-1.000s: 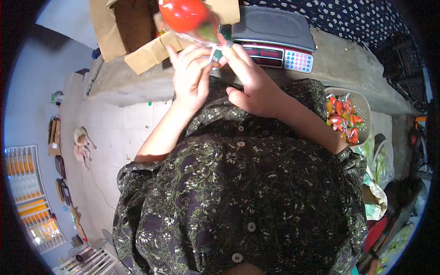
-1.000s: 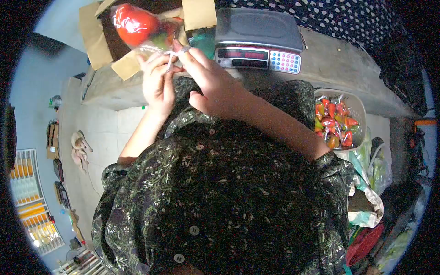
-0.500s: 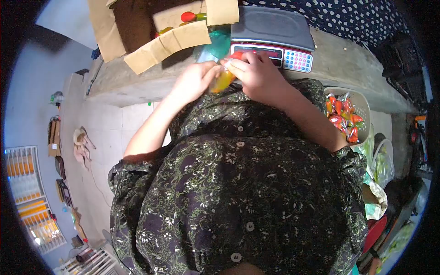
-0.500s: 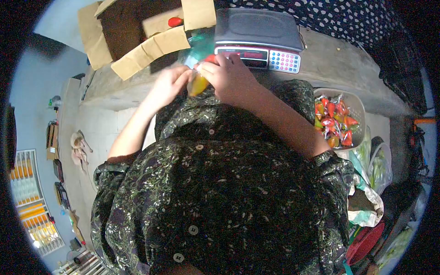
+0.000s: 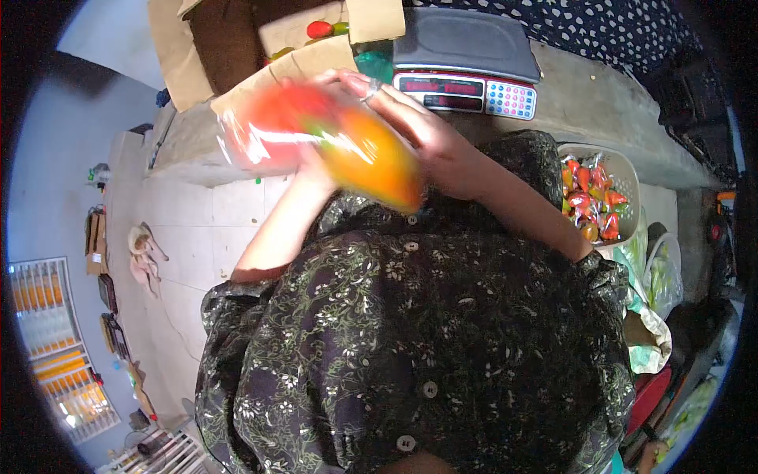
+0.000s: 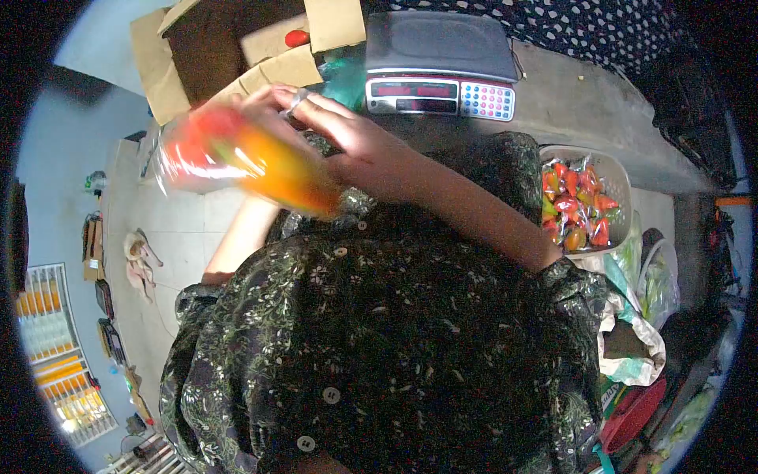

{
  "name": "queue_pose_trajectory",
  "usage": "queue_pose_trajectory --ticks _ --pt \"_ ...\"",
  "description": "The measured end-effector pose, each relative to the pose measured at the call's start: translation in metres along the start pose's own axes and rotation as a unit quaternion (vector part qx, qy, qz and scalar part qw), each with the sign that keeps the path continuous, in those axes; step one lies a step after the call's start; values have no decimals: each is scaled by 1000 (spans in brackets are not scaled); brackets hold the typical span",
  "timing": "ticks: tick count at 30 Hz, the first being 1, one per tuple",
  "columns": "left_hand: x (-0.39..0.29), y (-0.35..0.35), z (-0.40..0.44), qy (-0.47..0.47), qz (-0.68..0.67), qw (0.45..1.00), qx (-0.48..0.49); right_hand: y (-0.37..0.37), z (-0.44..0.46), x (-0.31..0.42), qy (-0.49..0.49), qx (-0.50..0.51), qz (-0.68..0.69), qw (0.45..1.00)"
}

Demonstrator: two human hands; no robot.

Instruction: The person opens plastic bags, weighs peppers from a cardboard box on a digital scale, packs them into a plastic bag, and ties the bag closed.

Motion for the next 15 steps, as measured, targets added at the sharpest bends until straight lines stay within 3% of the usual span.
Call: queue_pose_trajectory --ticks 1,2,5,6,7,8,11,12,13,15 --pt "-10 13 -2 -115 88 986 -83 3 3 6 -21 14 62 998" --pt "-6 11 -1 -126 75 989 -33 9 1 19 59 26 -11 998" --pt "6 1 1 -155 119 976 97 0 -4 -18 -20 67 82 994" --pt "10 -6 2 -152 110 973 137 -3 -1 -20 -5 56 -67 996" --pt "13 -15 3 -147 99 968 178 4 -13 -12 14 -22 -158 987" --pt "12 -19 1 -144 128 959 206 2 -15 -14 8 -20 -209 978" --pt "33 -45 -4 1 57 956 289 -4 -16 -22 -73 26 -355 932" --pt "41 -53 -8 92 -81 945 303 -7 -16 -26 -109 47 -401 909" --pt "51 -66 -18 192 -215 895 341 -10 -16 -25 -115 46 -427 896" --pt "56 -91 -41 365 -462 713 380 -12 -16 -24 -127 41 -482 866"
Point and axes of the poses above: each hand's wrist, its own z-axis towards the middle knuckle, its own y-axis out of the back of the hand, x = y × z, the point moved 9 cm from there along z, towards the middle knuckle, and after that the axes turned 13 degrees about x, right-handed, at the moved point
